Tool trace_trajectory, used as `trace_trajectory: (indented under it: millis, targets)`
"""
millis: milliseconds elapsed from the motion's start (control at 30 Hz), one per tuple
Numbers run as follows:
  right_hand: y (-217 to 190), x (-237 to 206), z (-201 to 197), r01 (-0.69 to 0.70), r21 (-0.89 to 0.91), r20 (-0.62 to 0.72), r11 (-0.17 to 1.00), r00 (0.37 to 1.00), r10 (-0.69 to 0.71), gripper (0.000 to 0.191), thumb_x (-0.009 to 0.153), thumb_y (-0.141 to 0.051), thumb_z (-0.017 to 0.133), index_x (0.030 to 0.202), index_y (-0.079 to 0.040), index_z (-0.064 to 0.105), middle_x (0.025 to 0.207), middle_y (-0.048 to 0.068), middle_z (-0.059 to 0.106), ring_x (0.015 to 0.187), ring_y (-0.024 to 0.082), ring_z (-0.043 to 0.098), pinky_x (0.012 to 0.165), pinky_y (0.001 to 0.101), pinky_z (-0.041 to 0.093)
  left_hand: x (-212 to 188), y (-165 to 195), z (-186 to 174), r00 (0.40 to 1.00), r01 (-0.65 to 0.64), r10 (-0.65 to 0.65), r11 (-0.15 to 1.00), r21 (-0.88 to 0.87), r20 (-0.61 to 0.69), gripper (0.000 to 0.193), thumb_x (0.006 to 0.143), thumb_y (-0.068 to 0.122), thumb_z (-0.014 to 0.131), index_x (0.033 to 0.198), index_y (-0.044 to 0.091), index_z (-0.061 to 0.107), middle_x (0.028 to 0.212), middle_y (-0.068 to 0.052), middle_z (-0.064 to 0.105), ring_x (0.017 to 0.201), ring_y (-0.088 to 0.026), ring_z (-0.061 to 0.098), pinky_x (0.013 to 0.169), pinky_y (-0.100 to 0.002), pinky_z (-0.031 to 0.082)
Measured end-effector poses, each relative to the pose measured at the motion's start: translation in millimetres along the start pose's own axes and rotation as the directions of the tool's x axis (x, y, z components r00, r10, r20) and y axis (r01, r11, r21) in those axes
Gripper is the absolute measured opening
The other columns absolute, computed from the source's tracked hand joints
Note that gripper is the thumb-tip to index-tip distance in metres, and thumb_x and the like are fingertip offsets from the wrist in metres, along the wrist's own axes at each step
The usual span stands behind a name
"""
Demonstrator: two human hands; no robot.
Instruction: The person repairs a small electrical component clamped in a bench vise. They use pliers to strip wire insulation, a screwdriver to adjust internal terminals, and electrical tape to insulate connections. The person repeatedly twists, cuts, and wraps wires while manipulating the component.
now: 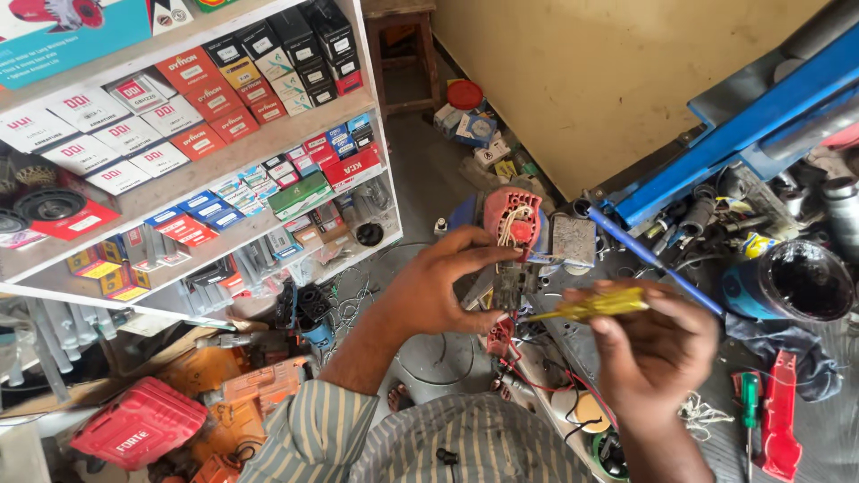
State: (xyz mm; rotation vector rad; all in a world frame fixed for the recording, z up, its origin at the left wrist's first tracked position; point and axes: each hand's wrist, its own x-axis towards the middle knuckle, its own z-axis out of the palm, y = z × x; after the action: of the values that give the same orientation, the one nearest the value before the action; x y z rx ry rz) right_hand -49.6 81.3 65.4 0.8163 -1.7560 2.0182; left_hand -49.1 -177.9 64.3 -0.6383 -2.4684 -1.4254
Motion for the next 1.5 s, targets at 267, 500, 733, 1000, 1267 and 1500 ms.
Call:
trace_trajectory:
  millis: [267,500,733,1000,1267,1500]
  targets:
    - [16.4,-1.4,8.0,-0.033,0.001,0.112,0.999,0.993,0.033,0.048,0.099,0.013,0.059,0.135,-0.009,0.037,0.131,0.023,0.058,0.118,0.039,0.07,0.101,0.0535,0.063,2.4,-1.0,-0.6,0.999,-0.043,0.042,0.998,-0.036,-0.008,0.074,0.07,0.029,0.09,0.139,0.017,0.065,0.129,-0.01,0.062,0.12,-0.027,0.066,0.103,-0.037,0.054]
    - [16.2,-1.1,7.3,-0.032,0.003,0.121,0.999,0.992,0.032,0.047,0.1,0.013,0.057,0.135,-0.009,0.036,0.131,0.023,0.057,0.12,0.04,0.07,0.104,0.0538,0.063,3.0,0.5,-1.7,1.0,-0.009,0.009,1.0,-0.014,0.007,0.074,0.069,0.028,0.091,0.138,0.017,0.066,0.128,-0.009,0.063,0.119,-0.027,0.066,0.102,-0.037,0.055]
    - [12.9,0.1,6.2,-0.026,-0.003,0.157,1.0,0.987,0.026,0.047,0.099,0.014,0.057,0.134,-0.01,0.036,0.13,0.023,0.057,0.119,0.039,0.071,0.103,0.0536,0.063,2.6,0.8,-1.9,1.0,-0.018,0.018,0.999,-0.034,0.007,0.074,0.07,0.028,0.09,0.138,0.017,0.065,0.128,-0.009,0.063,0.12,-0.027,0.066,0.104,-0.037,0.055]
    - [10.0,-3.0,9.9,0.079,-0.099,0.128,0.992,0.99,-0.066,0.052,0.097,0.013,0.063,0.136,-0.011,0.04,0.127,0.019,0.056,0.118,0.034,0.071,0.1,0.0503,0.065,1.7,0.4,-1.4,1.0,-0.008,0.008,0.999,-0.036,0.007,0.075,0.069,0.025,0.091,0.139,0.017,0.064,0.128,-0.01,0.063,0.119,-0.027,0.067,0.103,-0.036,0.055]
    - [7.4,4.9,15.6,0.355,-0.322,0.21,0.878,0.931,-0.299,0.062,0.082,0.007,0.083,0.133,-0.012,0.052,0.112,0.014,0.06,0.104,0.026,0.071,0.088,0.0404,0.066,2.0,-0.5,0.5,0.999,-0.031,0.031,0.999,-0.011,-0.022,0.074,0.069,0.025,0.092,0.137,0.017,0.065,0.127,-0.009,0.064,0.117,-0.026,0.068,0.101,-0.036,0.057]
    - [-5.3,10.9,18.3,0.415,-0.451,0.267,0.79,0.908,-0.324,0.063,0.08,0.004,0.087,0.132,-0.01,0.053,0.107,0.014,0.058,0.098,0.025,0.071,0.081,0.0381,0.066,1.6,-2.6,0.7,0.999,-0.041,0.041,0.999,-0.014,-0.019,0.074,0.068,0.027,0.092,0.136,0.017,0.065,0.129,-0.01,0.063,0.118,-0.027,0.068,0.1,-0.037,0.057]
